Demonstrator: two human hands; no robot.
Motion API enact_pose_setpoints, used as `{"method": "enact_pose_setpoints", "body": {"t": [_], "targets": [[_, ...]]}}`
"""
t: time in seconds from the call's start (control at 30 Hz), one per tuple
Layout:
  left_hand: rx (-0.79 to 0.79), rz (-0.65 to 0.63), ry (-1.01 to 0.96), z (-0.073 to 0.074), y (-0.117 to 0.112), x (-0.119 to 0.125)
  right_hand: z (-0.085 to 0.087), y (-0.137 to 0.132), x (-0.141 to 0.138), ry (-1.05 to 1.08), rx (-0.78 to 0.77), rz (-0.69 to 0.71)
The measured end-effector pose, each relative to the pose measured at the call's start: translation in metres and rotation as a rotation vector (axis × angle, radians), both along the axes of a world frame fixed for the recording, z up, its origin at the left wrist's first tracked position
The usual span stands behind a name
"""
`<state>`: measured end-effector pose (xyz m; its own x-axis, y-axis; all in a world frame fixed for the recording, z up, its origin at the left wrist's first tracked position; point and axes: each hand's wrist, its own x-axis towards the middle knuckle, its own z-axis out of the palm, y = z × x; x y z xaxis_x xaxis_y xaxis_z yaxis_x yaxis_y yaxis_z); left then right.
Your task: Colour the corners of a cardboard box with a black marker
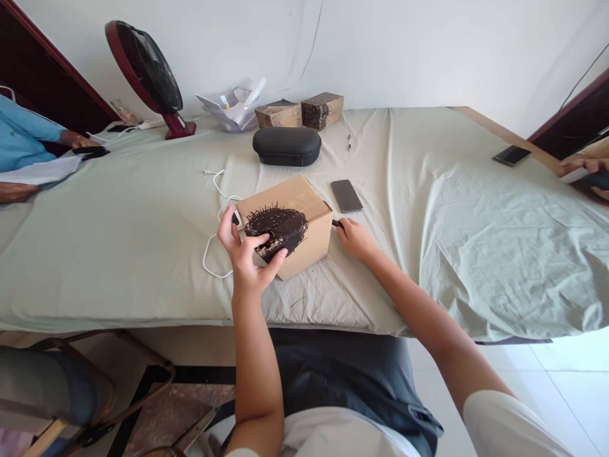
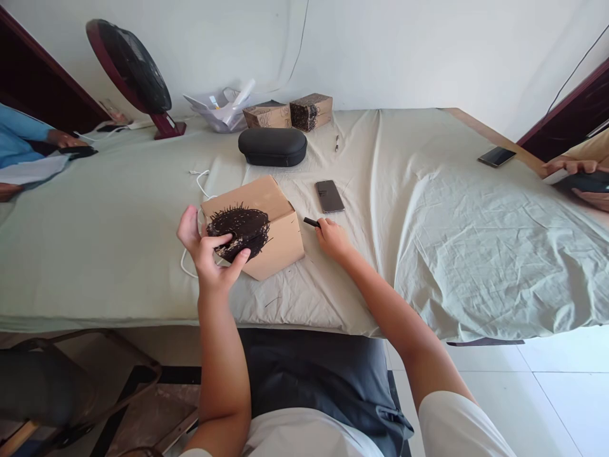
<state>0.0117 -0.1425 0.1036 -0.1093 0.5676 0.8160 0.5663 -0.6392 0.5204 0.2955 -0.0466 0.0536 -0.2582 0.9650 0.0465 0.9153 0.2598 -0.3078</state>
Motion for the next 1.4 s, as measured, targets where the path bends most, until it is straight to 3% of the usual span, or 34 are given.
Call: {"method": "enact_pose_setpoints", "body": {"t": [0.13, 0.33, 0.57, 0.73, 0.8, 0.87, 0.93, 1.03, 1.13, 1.3, 1.4], "targets": [[0.075, -0.040, 0.041, 0.000, 0.007, 0.001, 0.000, -0.001, -0.003, -0.016, -0.023, -0.005], [0.022, -0.017, 0.017, -0.001, 0.011, 0.004, 0.000, -0.004, -0.006, -0.073, -0.063, -0.041], [0.247, 0.056, 0.215, 0.004, 0.025, -0.003, 0.020, -0.017, -0.004, -0.156, -0.129, -0.107], [0.158, -0.010, 0.257, 0.008, 0.027, -0.016, 0.039, -0.030, 0.023, 0.134, -0.225, -0.075], [0.098, -0.029, 0.179, 0.002, 0.026, -0.023, 0.044, -0.032, 0.034, 0.363, -0.272, -0.062], [0.032, -0.096, 0.086, -0.009, 0.027, -0.029, 0.049, -0.034, 0.039, 0.739, -0.280, -0.036], [-0.071, -0.218, 0.035, -0.022, 0.030, -0.033, 0.055, -0.037, 0.035, 1.092, -0.201, 0.009], [-0.241, -0.295, 0.009, -0.033, 0.030, -0.029, 0.070, -0.052, 0.015, 1.277, 0.070, 0.096], [-0.253, -0.125, -0.033, -0.021, 0.020, -0.011, 0.091, -0.077, -0.016, 1.173, 0.443, 0.216], [-0.279, 0.335, 0.081, 0.019, -0.014, 0.028, 0.121, -0.110, -0.071, 0.885, 0.703, 0.468], [-0.286, 0.393, 0.035, 0.024, -0.028, 0.041, 0.126, -0.113, -0.097, 0.816, 0.884, 0.553]]}}
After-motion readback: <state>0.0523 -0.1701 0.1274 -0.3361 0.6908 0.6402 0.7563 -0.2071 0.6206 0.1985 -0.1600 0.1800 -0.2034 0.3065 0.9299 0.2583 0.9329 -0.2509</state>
